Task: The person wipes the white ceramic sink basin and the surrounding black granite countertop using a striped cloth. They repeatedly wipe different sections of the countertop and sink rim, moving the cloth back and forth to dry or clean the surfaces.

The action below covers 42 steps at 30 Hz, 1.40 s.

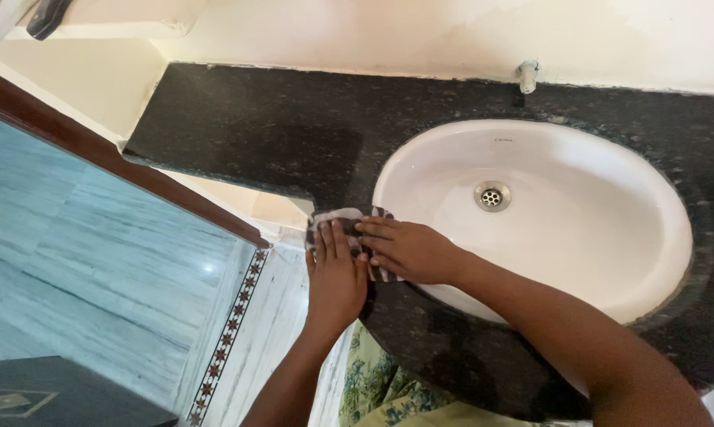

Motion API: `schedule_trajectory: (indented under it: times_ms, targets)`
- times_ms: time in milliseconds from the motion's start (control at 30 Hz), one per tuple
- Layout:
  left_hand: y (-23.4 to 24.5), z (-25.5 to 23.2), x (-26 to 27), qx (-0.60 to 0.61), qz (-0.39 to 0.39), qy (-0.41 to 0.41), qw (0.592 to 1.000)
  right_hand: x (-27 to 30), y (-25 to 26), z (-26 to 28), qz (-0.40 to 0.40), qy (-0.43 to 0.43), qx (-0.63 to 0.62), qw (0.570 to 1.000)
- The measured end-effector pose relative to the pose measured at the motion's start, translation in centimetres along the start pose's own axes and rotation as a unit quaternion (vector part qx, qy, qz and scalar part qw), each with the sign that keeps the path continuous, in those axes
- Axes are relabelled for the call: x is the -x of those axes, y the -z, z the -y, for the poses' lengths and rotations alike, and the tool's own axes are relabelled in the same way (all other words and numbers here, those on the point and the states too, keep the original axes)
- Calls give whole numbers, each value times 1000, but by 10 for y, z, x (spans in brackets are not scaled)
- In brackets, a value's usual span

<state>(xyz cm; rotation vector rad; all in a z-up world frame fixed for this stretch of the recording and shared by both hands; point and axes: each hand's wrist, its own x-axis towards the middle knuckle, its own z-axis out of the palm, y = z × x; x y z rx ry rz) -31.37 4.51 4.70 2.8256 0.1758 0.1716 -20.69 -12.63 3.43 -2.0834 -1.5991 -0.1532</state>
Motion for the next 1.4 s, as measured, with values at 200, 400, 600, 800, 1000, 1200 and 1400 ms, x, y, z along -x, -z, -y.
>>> schedule_trajectory:
  times_ms: [200, 400, 600, 800, 1000, 1200, 1400]
  targets:
    - [10, 29, 19, 12, -36, -31, 999, 0, -8, 25, 108, -72, 43, 991]
    - [-14, 45, 6, 182, -35, -120, 975, -1, -28, 28, 115, -42, -32, 992]
    - [-21, 68, -49, 4, -42, -125, 991, -28, -51, -9, 82, -62, 19, 994]
    - [-28, 107, -164, -102, -16, -102, 989, -105, -47, -92, 106, -139, 84, 981]
    - [-32, 148, -281, -102, 2, -150, 983, -168, -37, -168, 78, -215, 90, 969]
    - [-19, 168, -351, -85, 0, -192, 978, -204, -36, -212, 33, -234, 126, 963]
    - [0, 166, -379, -37, 1, -193, 980, -226, -33, -235, 19, -249, 146, 957]
